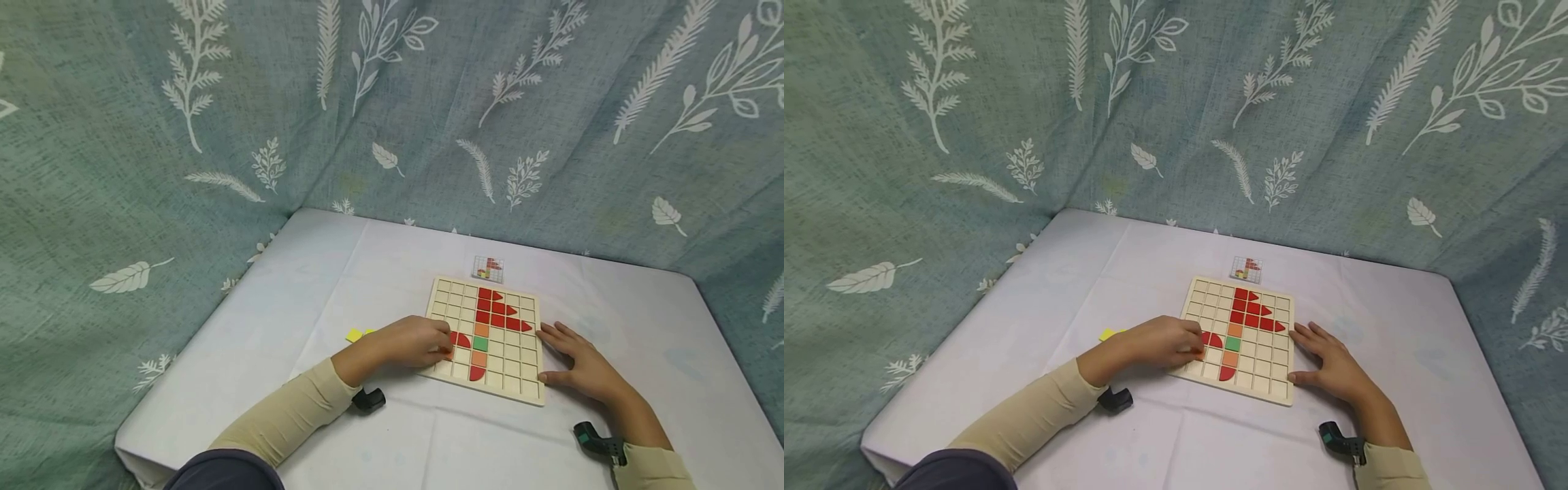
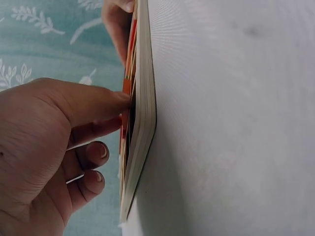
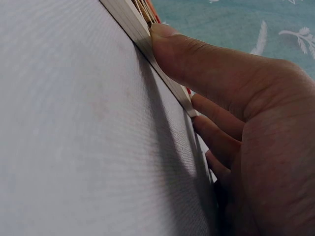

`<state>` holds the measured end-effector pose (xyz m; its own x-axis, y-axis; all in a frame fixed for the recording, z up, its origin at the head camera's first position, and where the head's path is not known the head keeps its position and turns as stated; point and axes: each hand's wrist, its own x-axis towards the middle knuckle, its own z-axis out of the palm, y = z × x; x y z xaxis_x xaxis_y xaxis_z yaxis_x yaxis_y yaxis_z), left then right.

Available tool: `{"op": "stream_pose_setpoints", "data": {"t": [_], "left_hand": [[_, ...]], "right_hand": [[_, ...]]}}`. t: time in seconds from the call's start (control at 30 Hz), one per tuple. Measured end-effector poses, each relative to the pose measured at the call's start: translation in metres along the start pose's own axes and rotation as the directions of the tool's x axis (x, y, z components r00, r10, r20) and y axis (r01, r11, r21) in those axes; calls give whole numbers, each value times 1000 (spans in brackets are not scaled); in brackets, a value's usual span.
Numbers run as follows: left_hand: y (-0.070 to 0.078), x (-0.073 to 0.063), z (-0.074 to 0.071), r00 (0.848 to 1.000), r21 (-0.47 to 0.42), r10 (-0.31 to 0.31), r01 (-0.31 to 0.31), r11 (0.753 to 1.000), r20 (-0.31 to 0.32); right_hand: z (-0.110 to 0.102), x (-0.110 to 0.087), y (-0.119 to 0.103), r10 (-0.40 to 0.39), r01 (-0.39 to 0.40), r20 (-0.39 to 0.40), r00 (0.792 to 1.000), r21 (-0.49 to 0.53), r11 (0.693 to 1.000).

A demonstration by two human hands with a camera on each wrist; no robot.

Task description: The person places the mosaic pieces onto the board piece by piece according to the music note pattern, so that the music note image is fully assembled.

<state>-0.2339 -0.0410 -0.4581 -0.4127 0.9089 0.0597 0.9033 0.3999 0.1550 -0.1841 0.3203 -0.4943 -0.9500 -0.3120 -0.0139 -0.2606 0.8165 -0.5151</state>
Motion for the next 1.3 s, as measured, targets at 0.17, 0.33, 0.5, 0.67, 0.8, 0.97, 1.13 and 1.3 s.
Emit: {"op": "stream_pose_setpoints", "data": {"t": [0.17, 0.33, 0.5, 0.67, 0.8, 0.97, 1.13, 1.3], "left_hand": [[1, 3, -1, 1000, 10, 1, -1, 1000, 5], [1, 7, 1, 1000, 2, 4, -4, 1000, 11], [3, 11, 2, 1000, -15, 25, -25, 1000, -8], [6, 13, 1, 1000, -23, 27, -27, 999, -4], [7, 13, -1, 1000, -23, 11, -11, 1000, 22], [5, 10, -6, 999, -24, -6, 7, 1000, 31], [0, -1, -11, 998, -20, -58, 58, 998, 34], [-12, -18, -8, 992, -31, -123, 123, 992, 24]], "right_hand": [[1, 0, 1, 16, -16, 5, 1000, -7, 1000], [1, 0, 1, 24, -24, 12, 1000, 2, 1000], [1, 0, -1, 20, -20, 4, 1000, 2, 1000], [0, 0, -1, 13, -13, -4, 1000, 0, 1000], [0, 0, 0, 21, -21, 8, 1000, -1, 1000], [1, 0, 0, 21, -21, 12, 1000, 3, 1000], [1, 0, 0, 4, -4, 8, 1000, 1, 1000], [1, 0, 0, 0, 0, 5, 1000, -5, 1000]]}}
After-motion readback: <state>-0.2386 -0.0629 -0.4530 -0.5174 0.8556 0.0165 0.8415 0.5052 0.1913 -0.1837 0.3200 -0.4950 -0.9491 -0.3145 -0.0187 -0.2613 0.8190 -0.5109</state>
